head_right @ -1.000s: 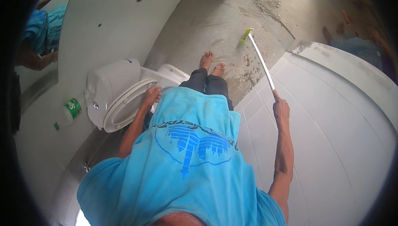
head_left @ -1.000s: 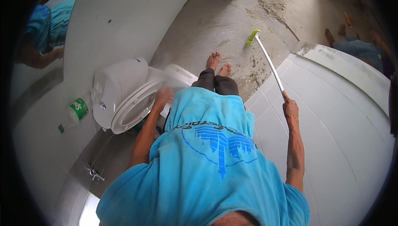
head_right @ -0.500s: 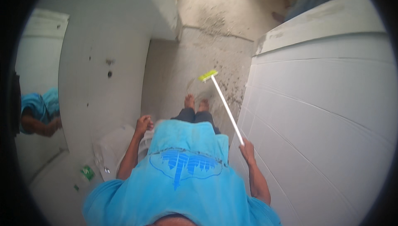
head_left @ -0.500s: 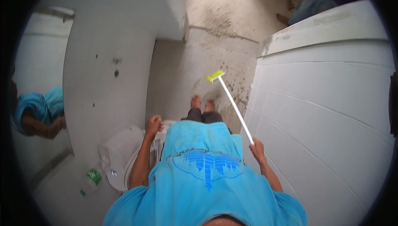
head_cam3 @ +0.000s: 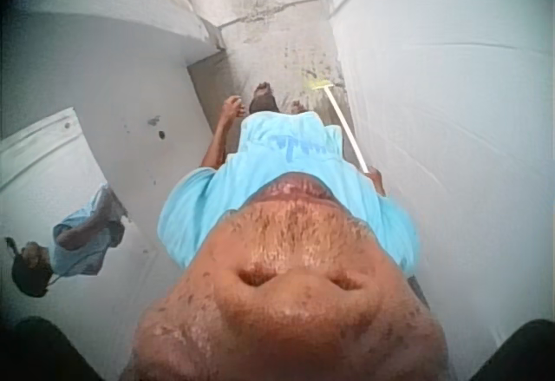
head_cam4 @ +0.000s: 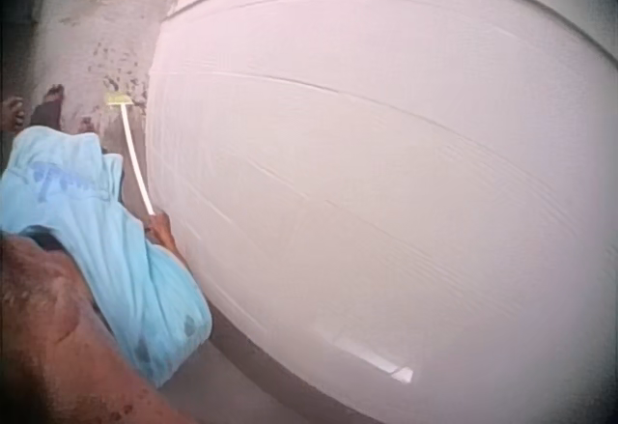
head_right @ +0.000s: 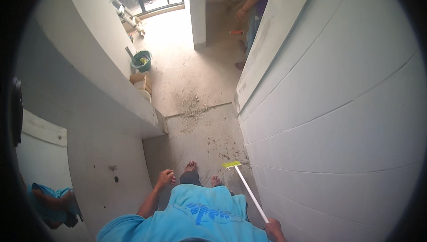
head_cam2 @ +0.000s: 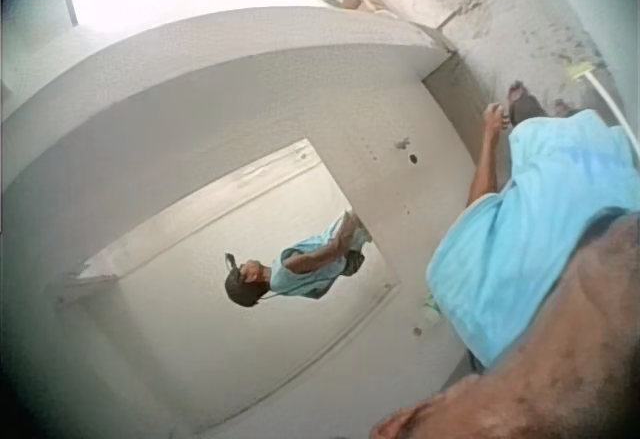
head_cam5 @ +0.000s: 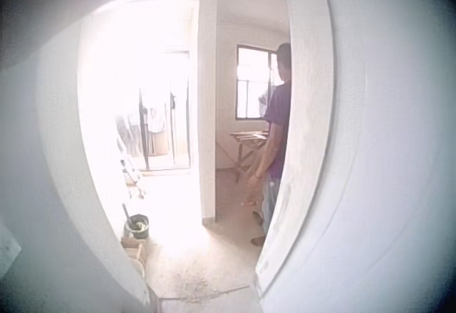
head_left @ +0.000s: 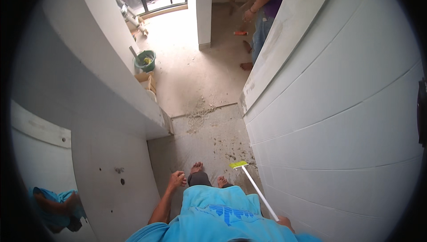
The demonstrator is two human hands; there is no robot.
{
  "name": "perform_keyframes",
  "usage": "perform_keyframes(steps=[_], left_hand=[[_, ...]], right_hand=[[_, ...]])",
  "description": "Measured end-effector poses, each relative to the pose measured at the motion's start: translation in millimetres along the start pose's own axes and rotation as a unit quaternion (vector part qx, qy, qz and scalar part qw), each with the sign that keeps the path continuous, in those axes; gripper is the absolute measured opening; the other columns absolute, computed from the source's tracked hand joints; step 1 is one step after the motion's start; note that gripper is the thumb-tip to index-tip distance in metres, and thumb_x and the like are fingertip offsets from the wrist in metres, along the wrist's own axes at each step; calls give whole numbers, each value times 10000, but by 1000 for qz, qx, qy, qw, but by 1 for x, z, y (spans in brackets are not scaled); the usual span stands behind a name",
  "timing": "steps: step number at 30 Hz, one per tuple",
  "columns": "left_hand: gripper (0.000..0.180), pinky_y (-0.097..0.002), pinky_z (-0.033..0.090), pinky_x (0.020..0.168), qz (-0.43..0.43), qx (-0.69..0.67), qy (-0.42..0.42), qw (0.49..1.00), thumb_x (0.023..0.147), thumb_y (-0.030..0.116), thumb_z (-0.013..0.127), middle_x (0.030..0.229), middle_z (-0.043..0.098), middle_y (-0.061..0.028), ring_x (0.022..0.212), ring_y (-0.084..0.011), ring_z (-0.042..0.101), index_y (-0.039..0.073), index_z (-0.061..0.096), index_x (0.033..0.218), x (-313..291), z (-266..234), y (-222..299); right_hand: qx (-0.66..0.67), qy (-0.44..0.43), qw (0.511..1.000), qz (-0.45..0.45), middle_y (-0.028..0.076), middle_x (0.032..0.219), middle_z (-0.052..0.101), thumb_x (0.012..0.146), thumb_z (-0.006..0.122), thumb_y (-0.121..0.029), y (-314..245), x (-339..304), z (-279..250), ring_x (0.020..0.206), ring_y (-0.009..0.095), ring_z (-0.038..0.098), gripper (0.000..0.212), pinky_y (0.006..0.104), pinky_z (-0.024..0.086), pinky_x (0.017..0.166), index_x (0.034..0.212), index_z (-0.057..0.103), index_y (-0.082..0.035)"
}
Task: The person sweeps a tiled bathroom floor using a long-handled brush, gathering debris near the toilet and doorway. They occasionally use their hand to pick up small pieces of debris from the floor.
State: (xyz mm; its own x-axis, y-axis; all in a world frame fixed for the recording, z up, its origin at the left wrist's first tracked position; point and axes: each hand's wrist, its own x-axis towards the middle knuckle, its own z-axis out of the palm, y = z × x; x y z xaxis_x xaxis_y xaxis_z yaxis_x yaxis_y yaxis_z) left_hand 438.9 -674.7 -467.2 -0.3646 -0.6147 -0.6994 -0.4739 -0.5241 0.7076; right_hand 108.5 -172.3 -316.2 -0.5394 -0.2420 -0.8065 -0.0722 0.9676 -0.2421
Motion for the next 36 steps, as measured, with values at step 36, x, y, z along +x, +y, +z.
perform_keyframes(steps=[36], left_hand=[[372,-297,558,606,12,273,-205,940,959,249,556,868,641,-116,685,-183,644,-16,554,1220,141,-3,177]], right_hand=[[109,148,917,354,210,1119,662,925,474,-133,-45,24,167,1075,386,630,287,469,514,904,1138,639,-35]])
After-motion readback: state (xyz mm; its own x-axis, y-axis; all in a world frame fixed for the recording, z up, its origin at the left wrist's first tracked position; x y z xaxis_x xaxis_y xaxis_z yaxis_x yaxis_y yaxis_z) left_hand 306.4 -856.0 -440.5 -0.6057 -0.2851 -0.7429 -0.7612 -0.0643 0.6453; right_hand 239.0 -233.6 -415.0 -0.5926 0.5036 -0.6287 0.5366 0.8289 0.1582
